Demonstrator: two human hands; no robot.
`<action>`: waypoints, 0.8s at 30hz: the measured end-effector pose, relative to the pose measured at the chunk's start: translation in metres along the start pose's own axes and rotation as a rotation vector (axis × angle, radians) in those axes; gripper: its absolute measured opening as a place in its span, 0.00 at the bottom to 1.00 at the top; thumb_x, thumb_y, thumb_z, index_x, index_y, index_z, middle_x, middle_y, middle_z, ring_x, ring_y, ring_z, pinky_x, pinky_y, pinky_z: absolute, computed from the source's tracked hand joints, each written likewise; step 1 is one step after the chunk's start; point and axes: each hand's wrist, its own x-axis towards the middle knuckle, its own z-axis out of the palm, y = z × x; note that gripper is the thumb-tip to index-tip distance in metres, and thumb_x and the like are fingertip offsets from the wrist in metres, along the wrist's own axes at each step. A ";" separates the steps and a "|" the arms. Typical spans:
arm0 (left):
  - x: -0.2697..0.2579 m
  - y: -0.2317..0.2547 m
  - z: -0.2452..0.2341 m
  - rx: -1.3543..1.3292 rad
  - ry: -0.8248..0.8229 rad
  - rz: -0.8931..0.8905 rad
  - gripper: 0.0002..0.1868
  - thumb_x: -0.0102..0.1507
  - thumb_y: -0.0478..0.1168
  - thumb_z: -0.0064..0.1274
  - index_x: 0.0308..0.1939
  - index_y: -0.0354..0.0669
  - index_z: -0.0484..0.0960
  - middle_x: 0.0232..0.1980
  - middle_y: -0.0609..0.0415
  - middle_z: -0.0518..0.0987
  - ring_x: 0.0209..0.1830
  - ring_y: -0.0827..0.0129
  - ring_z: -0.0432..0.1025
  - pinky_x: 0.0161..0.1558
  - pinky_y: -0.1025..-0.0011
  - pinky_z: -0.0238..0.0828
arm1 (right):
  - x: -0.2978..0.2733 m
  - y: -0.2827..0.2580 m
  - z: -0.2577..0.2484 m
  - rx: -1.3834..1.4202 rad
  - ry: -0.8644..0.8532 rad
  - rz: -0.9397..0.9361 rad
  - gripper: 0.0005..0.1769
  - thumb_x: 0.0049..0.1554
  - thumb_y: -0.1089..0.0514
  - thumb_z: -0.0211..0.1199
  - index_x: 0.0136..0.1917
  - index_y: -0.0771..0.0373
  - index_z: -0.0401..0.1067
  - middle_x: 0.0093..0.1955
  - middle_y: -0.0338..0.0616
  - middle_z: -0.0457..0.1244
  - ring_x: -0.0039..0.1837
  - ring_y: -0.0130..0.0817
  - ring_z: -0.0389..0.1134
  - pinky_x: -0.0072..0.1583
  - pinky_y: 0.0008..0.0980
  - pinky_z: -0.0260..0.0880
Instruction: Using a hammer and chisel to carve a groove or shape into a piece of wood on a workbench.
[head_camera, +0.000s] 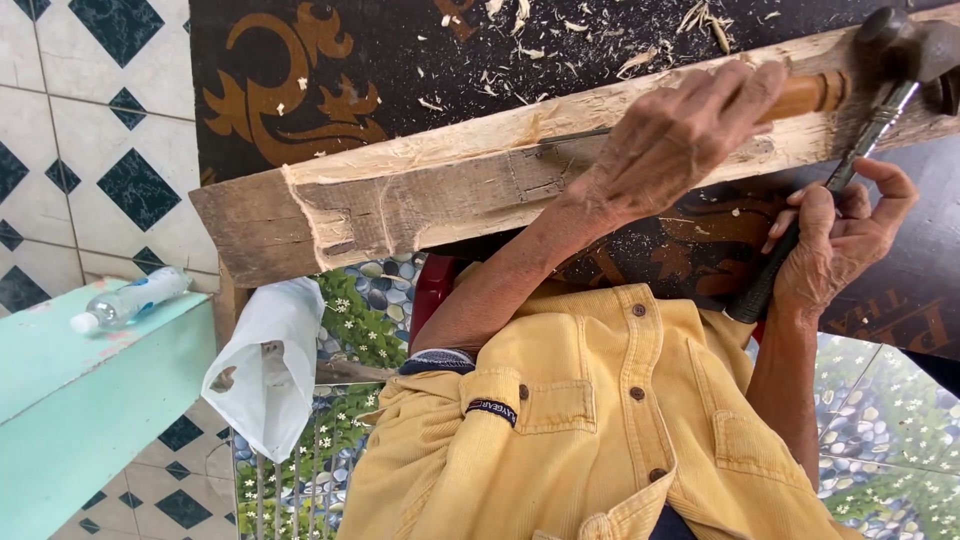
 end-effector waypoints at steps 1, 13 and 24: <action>0.006 0.004 -0.009 0.050 0.000 0.046 0.24 0.77 0.46 0.61 0.68 0.40 0.67 0.55 0.51 0.81 0.40 0.68 0.85 0.40 0.71 0.91 | 0.000 0.002 -0.001 0.001 0.014 0.005 0.15 0.73 0.72 0.51 0.66 0.57 0.54 0.45 0.50 0.58 0.32 0.34 0.58 0.33 0.28 0.58; 0.003 -0.007 -0.027 0.123 -0.020 -0.015 0.28 0.78 0.53 0.62 0.70 0.45 0.64 0.53 0.57 0.75 0.44 0.68 0.79 0.39 0.70 0.82 | 0.001 0.003 0.001 -0.024 0.013 -0.002 0.15 0.73 0.73 0.49 0.65 0.57 0.54 0.46 0.53 0.57 0.31 0.35 0.57 0.33 0.29 0.57; -0.009 -0.021 -0.004 -0.001 0.043 -0.039 0.29 0.79 0.55 0.58 0.74 0.45 0.62 0.56 0.57 0.81 0.47 0.72 0.84 0.45 0.72 0.91 | -0.001 -0.022 0.003 -0.017 0.020 0.049 0.16 0.71 0.70 0.53 0.66 0.59 0.51 0.47 0.53 0.60 0.33 0.34 0.59 0.36 0.31 0.62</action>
